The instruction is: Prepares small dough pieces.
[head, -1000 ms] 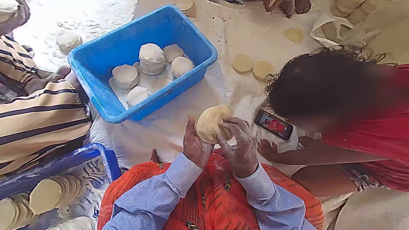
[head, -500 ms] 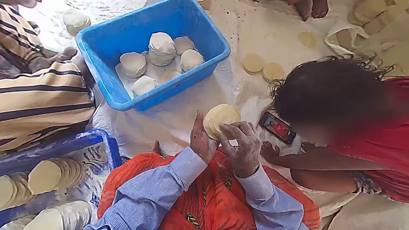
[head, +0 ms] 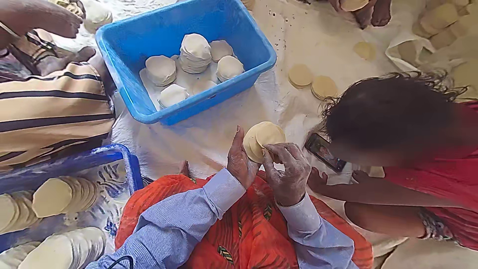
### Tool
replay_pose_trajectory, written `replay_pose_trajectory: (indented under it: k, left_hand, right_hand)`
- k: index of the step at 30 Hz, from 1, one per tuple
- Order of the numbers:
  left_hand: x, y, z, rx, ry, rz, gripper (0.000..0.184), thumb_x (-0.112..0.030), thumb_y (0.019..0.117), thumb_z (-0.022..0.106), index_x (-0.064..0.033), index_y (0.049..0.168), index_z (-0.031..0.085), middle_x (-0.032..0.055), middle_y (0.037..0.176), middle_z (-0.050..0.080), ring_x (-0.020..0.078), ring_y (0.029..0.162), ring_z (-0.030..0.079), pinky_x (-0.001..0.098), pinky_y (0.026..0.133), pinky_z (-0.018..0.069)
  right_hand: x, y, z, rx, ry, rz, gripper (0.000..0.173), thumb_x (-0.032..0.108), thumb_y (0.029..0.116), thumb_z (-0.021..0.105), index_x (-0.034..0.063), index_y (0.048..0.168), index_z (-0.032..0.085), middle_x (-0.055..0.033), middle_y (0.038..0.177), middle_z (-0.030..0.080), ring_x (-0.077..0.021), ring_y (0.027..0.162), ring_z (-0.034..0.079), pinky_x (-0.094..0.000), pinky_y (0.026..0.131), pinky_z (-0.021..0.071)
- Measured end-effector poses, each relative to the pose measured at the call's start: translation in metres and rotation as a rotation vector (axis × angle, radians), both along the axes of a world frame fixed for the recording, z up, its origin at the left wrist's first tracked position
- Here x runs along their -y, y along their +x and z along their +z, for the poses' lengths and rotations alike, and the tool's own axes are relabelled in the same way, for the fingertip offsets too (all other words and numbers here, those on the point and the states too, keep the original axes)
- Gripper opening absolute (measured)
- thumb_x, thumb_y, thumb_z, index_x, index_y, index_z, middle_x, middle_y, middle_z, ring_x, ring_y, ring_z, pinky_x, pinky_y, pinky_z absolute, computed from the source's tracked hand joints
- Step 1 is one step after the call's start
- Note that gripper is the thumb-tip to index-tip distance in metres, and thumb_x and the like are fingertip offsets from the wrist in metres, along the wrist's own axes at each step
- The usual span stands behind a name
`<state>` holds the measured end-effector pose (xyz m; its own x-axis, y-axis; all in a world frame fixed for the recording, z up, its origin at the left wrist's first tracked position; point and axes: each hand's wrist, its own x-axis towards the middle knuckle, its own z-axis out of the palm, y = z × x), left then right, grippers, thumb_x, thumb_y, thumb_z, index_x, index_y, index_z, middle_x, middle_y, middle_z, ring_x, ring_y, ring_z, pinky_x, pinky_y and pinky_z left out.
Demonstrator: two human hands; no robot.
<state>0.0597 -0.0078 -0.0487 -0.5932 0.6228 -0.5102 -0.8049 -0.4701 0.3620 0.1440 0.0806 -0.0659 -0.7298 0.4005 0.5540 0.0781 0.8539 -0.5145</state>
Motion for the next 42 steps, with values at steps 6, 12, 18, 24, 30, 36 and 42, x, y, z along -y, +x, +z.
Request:
replay_pose_trajectory:
  k: [6,12,18,24,30,36,42]
  left_hand:
    - [-0.001,0.000,-0.006,-0.026,0.002,0.008,0.065,-0.062,0.1059,0.026,-0.0121,0.136,0.054,0.0091,0.127,0.065,0.0196,0.119,0.062,0.0408,0.100,0.0524]
    - [-0.001,-0.001,-0.007,-0.058,-0.030,0.017,0.067,-0.063,0.1054,0.028,-0.0117,0.142,0.052,0.0098,0.134,0.062,0.0208,0.125,0.059,0.0429,0.105,0.0495]
    - [-0.001,-0.001,-0.008,-0.063,0.022,0.008,0.065,-0.062,0.1057,0.028,-0.0118,0.138,0.053,0.0083,0.129,0.064,0.0179,0.119,0.062,0.0390,0.101,0.0517]
    - [-0.001,-0.002,-0.008,-0.048,0.073,-0.001,0.067,-0.064,0.1054,0.024,-0.0116,0.134,0.055,0.0082,0.125,0.065,0.0176,0.116,0.063,0.0377,0.099,0.0529]
    - [-0.001,-0.002,-0.002,-0.019,0.046,0.008,0.066,-0.061,0.1062,0.025,-0.0097,0.136,0.053,0.0090,0.125,0.065,0.0175,0.117,0.063,0.0374,0.100,0.0522]
    - [0.002,0.000,0.001,-0.080,-0.021,-0.008,0.065,-0.063,0.1056,0.027,-0.0132,0.134,0.057,0.0063,0.121,0.067,0.0160,0.112,0.066,0.0376,0.095,0.0554]
    - [0.003,0.001,-0.002,-0.016,0.029,-0.055,0.067,-0.065,0.1043,0.027,-0.0104,0.123,0.062,0.0091,0.107,0.070,0.0188,0.101,0.069,0.0385,0.088,0.0581]
  right_hand:
    - [0.006,0.000,-0.003,0.063,0.056,0.050,0.016,0.019,0.0915,0.072,0.0081,0.100,0.080,-0.0128,0.097,0.072,-0.0253,0.092,0.068,-0.0339,0.077,0.0553]
    - [0.005,0.000,-0.003,0.096,0.037,0.071,0.023,0.016,0.0833,0.077,0.0062,0.104,0.078,-0.0141,0.100,0.071,-0.0284,0.097,0.067,-0.0372,0.083,0.0556]
    - [0.003,-0.001,-0.005,0.044,0.040,0.064,0.019,0.015,0.0899,0.068,0.0050,0.102,0.079,-0.0140,0.095,0.071,-0.0227,0.087,0.067,-0.0313,0.074,0.0546]
    - [0.004,-0.002,-0.003,-0.030,-0.011,0.033,0.016,0.013,0.0911,0.067,0.0052,0.099,0.078,-0.0126,0.095,0.073,-0.0182,0.088,0.068,-0.0280,0.075,0.0554]
    - [0.009,-0.004,-0.002,-0.066,-0.004,0.045,0.015,0.013,0.0903,0.068,0.0050,0.098,0.079,-0.0123,0.094,0.072,-0.0155,0.084,0.067,-0.0250,0.072,0.0538]
    - [0.013,-0.004,-0.003,-0.014,0.009,0.057,0.016,0.013,0.0896,0.068,0.0055,0.099,0.079,-0.0117,0.094,0.073,-0.0187,0.087,0.069,-0.0284,0.073,0.0561]
    - [0.004,0.002,0.018,0.084,-0.031,0.134,0.025,0.026,0.0996,0.063,0.0074,0.104,0.078,-0.0091,0.099,0.074,-0.0178,0.090,0.069,-0.0314,0.074,0.0569]
